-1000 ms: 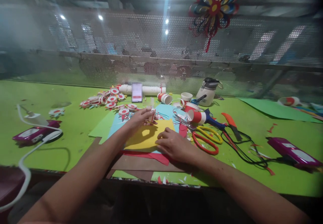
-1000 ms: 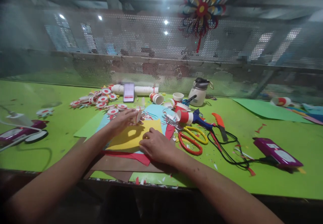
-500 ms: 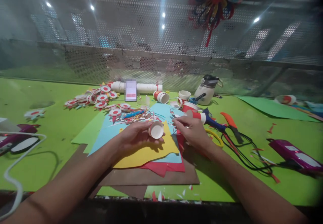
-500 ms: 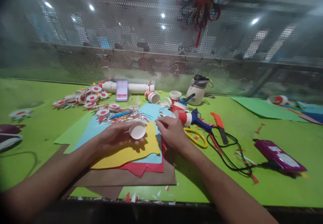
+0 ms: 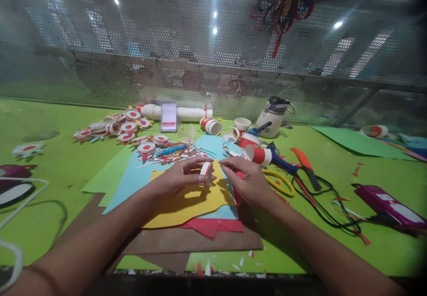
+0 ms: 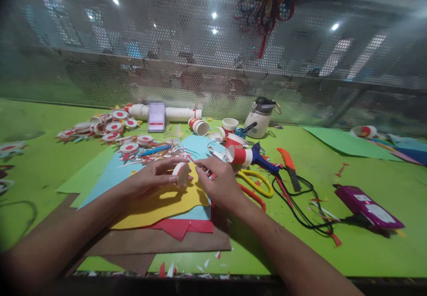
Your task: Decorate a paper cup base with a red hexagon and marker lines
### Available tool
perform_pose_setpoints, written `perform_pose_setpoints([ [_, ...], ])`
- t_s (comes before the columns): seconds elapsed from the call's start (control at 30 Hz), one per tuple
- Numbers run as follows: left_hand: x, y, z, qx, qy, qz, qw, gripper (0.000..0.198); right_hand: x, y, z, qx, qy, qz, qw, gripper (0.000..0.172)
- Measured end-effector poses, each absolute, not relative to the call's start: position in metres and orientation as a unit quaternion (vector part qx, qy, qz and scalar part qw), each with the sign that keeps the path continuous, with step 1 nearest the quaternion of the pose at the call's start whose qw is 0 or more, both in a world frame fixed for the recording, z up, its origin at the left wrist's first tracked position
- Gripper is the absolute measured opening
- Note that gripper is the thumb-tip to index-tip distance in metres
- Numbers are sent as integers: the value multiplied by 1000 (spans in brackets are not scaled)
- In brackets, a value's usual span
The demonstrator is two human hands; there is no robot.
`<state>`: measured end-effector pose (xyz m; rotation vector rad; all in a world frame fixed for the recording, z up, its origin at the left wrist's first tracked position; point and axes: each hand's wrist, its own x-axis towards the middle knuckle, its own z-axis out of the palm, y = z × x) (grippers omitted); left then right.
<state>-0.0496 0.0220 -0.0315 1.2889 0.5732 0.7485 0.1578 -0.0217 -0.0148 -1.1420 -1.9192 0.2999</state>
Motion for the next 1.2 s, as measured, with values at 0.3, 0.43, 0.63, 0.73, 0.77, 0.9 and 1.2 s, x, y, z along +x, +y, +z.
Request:
perform_pose_setpoints([
  [0.3,-50,24,-31,587,272,339,684,46,157,-19,-17,-452,-773,109,431,16],
  [0.43,-51,26,-33,591,266,349,677,46,158,-20,-16,-451,-774,106,431,17],
  [0.63,-52,28,-35,585,263,345,686,45,158,-20,-16,-453,-777,106,425,18],
  [0.73,-53,29,-35,592,264,344,680,45,158,-20,-16,-453,-777,105,424,18],
  [0.77,-53,29,-35,601,268,340,672,46,158,-20,-16,-453,-777,105,425,18],
  [0.9,-52,28,-35,703,310,322,553,48,161,-20,-16,-458,-769,98,435,18],
  [1.2,-42,2,-26,859,379,238,250,42,168,-14,-18,-481,-750,110,441,18],
])
